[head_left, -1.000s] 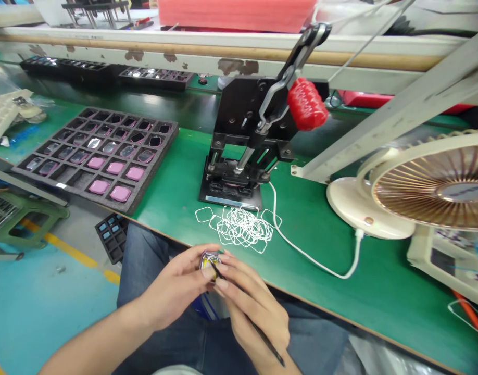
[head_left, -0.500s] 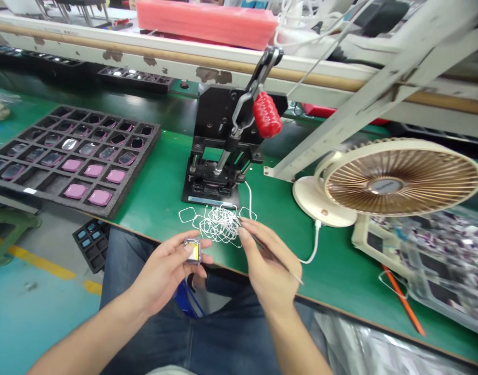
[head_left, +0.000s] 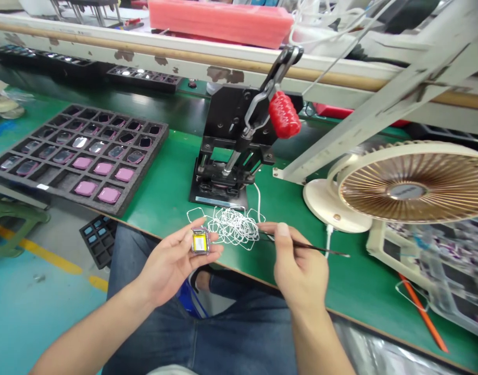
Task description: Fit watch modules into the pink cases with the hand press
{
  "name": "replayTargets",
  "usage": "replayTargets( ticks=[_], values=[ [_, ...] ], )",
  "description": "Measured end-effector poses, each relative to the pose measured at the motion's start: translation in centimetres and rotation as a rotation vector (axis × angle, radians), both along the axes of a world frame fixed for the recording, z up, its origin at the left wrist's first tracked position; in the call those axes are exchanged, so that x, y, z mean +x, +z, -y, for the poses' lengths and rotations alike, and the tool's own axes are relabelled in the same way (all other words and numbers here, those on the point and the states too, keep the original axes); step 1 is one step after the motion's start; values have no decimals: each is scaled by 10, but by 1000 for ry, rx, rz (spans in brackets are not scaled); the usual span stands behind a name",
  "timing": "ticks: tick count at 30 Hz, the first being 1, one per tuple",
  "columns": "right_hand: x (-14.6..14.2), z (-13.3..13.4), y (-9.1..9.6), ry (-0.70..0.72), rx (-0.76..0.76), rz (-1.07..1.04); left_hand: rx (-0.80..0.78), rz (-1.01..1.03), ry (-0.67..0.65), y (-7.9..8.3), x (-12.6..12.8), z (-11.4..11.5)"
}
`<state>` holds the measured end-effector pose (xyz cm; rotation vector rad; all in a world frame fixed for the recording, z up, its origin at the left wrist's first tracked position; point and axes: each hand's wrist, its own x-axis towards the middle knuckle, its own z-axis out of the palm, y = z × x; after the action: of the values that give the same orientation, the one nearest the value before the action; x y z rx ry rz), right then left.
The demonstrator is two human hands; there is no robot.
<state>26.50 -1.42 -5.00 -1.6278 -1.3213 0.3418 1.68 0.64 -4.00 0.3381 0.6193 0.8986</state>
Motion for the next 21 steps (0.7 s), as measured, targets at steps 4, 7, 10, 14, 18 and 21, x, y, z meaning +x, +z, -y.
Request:
replayTargets(
  ticks=[4,7,10,14,18,21],
  values=[
    [-2,-1,-4,0,170,-144,18,20,-11,-3,-2,2],
    [-1,-2,-6,10,190,-204,31,53,-26,-5,-4,2],
    [2,-5,-5,35,213,-347,24,74,-41,-7,-5,1],
    [6,-12,5,113,249,-659,20,97,-37,-9,-5,2],
    [7,-17,18,98,281,-732,14,112,-29,-10,-5,3],
    [7,-19,20,69,278,-672,-1,126,-42,-11,-5,2]
  ],
)
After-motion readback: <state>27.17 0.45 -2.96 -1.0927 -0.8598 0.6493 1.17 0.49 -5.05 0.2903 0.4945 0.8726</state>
